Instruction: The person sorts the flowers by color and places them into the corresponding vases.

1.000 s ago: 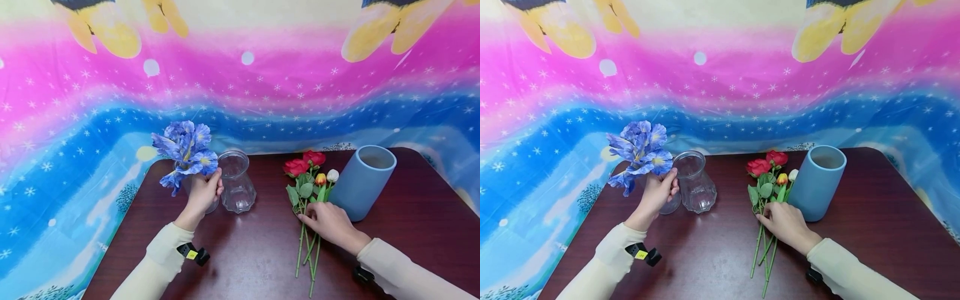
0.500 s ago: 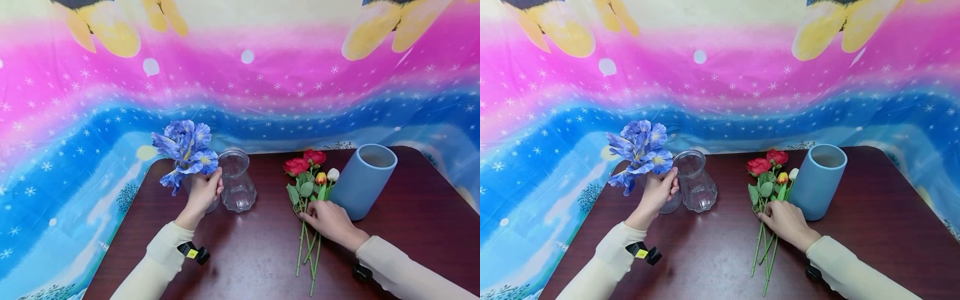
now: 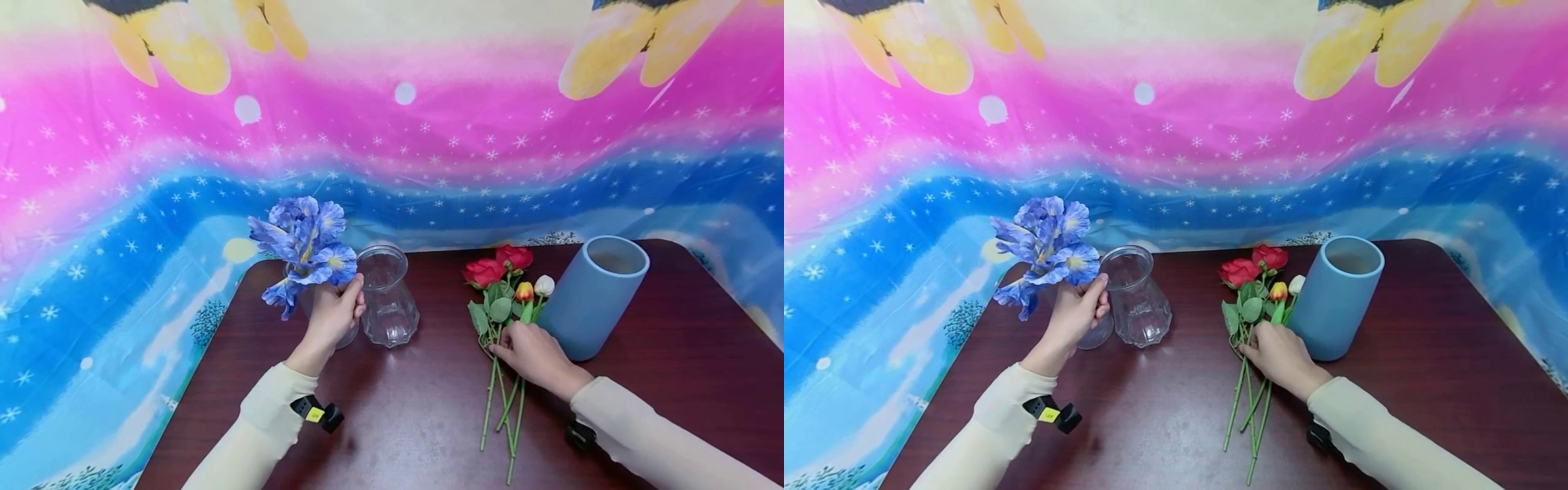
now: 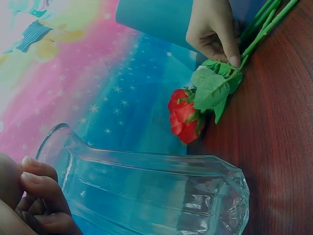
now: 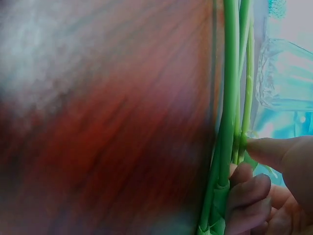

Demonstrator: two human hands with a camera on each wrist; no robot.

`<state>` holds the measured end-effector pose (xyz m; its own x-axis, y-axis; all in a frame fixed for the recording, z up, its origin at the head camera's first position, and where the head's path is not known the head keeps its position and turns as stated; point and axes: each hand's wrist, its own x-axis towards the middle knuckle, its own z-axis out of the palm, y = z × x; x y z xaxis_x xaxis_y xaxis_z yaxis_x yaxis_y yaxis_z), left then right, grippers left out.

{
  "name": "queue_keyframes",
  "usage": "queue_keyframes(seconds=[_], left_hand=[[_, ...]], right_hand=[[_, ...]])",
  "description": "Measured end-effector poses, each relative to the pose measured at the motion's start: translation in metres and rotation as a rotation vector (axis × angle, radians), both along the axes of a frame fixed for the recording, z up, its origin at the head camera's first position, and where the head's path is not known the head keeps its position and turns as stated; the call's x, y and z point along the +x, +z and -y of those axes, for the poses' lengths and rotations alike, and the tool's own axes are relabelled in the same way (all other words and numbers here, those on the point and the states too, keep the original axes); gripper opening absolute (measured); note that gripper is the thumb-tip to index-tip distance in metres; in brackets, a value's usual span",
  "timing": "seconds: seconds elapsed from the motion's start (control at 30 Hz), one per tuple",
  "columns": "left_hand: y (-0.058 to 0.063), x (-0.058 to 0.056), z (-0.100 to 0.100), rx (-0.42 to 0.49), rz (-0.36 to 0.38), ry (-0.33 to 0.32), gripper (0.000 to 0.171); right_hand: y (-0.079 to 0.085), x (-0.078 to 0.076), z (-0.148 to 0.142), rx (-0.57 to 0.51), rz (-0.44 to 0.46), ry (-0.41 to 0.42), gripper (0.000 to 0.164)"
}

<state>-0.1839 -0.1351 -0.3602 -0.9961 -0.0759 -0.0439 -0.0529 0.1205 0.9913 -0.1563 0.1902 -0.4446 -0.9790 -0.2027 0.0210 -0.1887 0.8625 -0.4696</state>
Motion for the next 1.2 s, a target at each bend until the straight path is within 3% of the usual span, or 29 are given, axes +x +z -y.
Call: queue_keyframes(seconds=[0.6, 1.03, 1.2], left_hand=[[0.0, -0.001, 0.001, -0.011, -0.01, -0.007, 0.046], [0.0, -0.001, 0.001, -0.009, -0.006, -0.01, 0.047], [0.0, -0.001, 0.001, -0.021, -0.002, -0.009, 0.047]], right_hand=[[0.002, -0.009, 0.0, 0.006, 0.125, -0.02, 0.051], [0.008, -0.006, -0.005, -0.199, 0.1, -0.027, 0.048], [0.012, -0.004, -0.004, -0.281, 0.093, -0.07, 0.044]])
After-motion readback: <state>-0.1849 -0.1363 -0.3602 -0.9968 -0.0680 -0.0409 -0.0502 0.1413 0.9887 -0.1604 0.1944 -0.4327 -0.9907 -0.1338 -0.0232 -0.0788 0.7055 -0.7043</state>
